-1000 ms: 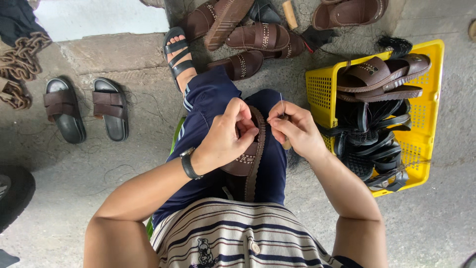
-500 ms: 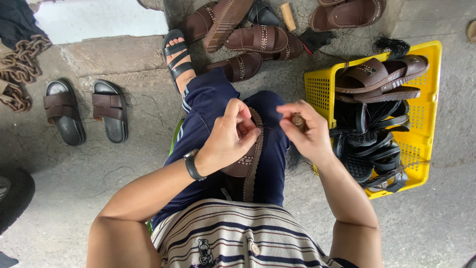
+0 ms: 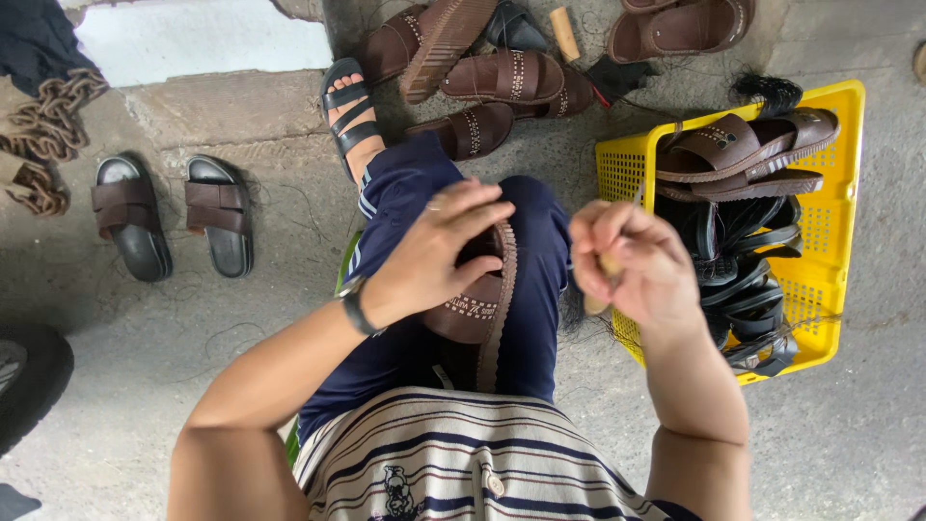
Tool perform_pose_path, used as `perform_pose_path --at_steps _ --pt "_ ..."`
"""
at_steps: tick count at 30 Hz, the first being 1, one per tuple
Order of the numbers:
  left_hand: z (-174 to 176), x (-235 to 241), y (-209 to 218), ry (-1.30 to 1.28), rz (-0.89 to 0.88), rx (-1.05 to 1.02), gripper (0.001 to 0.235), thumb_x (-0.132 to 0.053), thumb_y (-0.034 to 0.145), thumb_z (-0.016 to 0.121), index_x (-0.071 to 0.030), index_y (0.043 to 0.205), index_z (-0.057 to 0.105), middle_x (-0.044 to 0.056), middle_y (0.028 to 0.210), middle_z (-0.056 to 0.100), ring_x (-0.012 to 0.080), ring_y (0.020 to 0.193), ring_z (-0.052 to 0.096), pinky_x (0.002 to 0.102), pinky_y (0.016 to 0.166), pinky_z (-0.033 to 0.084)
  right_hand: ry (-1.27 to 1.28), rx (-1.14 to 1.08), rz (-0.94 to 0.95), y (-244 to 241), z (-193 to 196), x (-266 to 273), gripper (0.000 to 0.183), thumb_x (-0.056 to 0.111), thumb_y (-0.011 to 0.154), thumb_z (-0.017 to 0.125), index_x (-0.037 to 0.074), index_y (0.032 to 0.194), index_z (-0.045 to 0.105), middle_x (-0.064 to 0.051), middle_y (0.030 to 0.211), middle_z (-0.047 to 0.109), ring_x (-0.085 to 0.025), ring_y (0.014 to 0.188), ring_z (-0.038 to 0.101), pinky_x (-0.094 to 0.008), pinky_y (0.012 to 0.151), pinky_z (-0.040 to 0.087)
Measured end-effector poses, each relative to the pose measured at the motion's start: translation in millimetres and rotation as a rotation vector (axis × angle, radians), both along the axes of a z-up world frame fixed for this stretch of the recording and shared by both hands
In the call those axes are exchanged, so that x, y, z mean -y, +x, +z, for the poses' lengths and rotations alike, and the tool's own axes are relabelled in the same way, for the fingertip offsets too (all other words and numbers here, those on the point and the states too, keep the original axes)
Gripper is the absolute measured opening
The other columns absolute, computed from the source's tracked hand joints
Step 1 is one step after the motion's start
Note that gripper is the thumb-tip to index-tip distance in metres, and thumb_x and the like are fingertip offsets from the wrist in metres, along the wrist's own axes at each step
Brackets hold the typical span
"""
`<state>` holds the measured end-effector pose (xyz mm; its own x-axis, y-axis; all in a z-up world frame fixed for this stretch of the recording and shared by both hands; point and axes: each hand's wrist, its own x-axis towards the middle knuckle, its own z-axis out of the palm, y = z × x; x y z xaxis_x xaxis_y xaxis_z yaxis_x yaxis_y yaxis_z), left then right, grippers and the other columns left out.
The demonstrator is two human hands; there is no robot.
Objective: The person sits on a low stool and sews a brown leather sandal using a needle and thread. They hold the sandal on their lap and repeatedly push the needle through the sole and pull the thread tight. The person briefly reaches for a pair of scissors on a nearby table to cut the thread before continuing to sew.
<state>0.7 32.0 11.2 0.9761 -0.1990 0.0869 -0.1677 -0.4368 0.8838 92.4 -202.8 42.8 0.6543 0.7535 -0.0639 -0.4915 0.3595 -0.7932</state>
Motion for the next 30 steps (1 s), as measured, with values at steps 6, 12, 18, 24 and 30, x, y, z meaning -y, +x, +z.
perform_pose_path --at_steps 6,12,18,24,30 --pt "-11 11 13 -0.235 -0.097 0.006 0.042 -0.016 0.076 0.078 -0.014 0.114 0.059 0.008 0.108 0.053 0.0318 0.109 0.055 0.043 0.096 0.044 0.213 0.066 -0.074 1 33 -5 0.005 0.006 0.09 0.046 0.007 0.089 0.051 -0.007 0.073 0.05 -0.018 0.063 0.058 -0.029 0.052 0.054" --pt "69 1 12 -0.226 -0.478 0.106 0.04 -0.005 0.078 0.079 -0.015 0.103 0.05 0.005 0.106 0.042 0.0203 0.095 0.048 0.037 0.088 0.042 0.312 0.153 -0.115 -57 107 12 0.01 0.009 0.089 0.048 0.008 0.079 0.044 -0.005 0.066 0.04 -0.018 0.059 0.042 -0.025 0.047 0.035" --pt "81 -7 -10 -0.033 -0.624 0.25 0.028 -0.008 0.081 0.077 -0.014 0.1 0.058 0.005 0.098 0.039 0.0211 0.082 0.048 0.035 0.077 0.041 0.128 0.262 -0.119 -139 112 21 0.01 0.01 0.08 0.057 0.006 0.074 0.05 -0.005 0.062 0.046 -0.018 0.051 0.042 -0.029 0.044 0.033" --pt "32 13 -28 0.248 -0.759 0.225 0.03 -0.024 0.071 0.081 -0.022 0.097 0.066 -0.003 0.087 0.057 0.0223 0.091 0.051 0.04 0.079 0.037 0.21 0.283 -0.279 -181 26 53 0.006 0.005 0.077 0.052 0.0 0.075 0.051 -0.011 0.056 0.047 -0.019 0.053 0.053 -0.028 0.042 0.047" --pt "-45 55 0 0.141 -0.713 0.073 0.051 -0.02 0.062 0.086 -0.017 0.107 0.059 0.008 0.093 0.066 0.0357 0.098 0.061 0.05 0.085 0.044 -0.012 -0.01 -0.603 -165 -22 96 0.004 0.01 0.088 0.049 0.008 0.088 0.053 -0.007 0.061 0.053 -0.019 0.051 0.059 -0.022 0.041 0.047"
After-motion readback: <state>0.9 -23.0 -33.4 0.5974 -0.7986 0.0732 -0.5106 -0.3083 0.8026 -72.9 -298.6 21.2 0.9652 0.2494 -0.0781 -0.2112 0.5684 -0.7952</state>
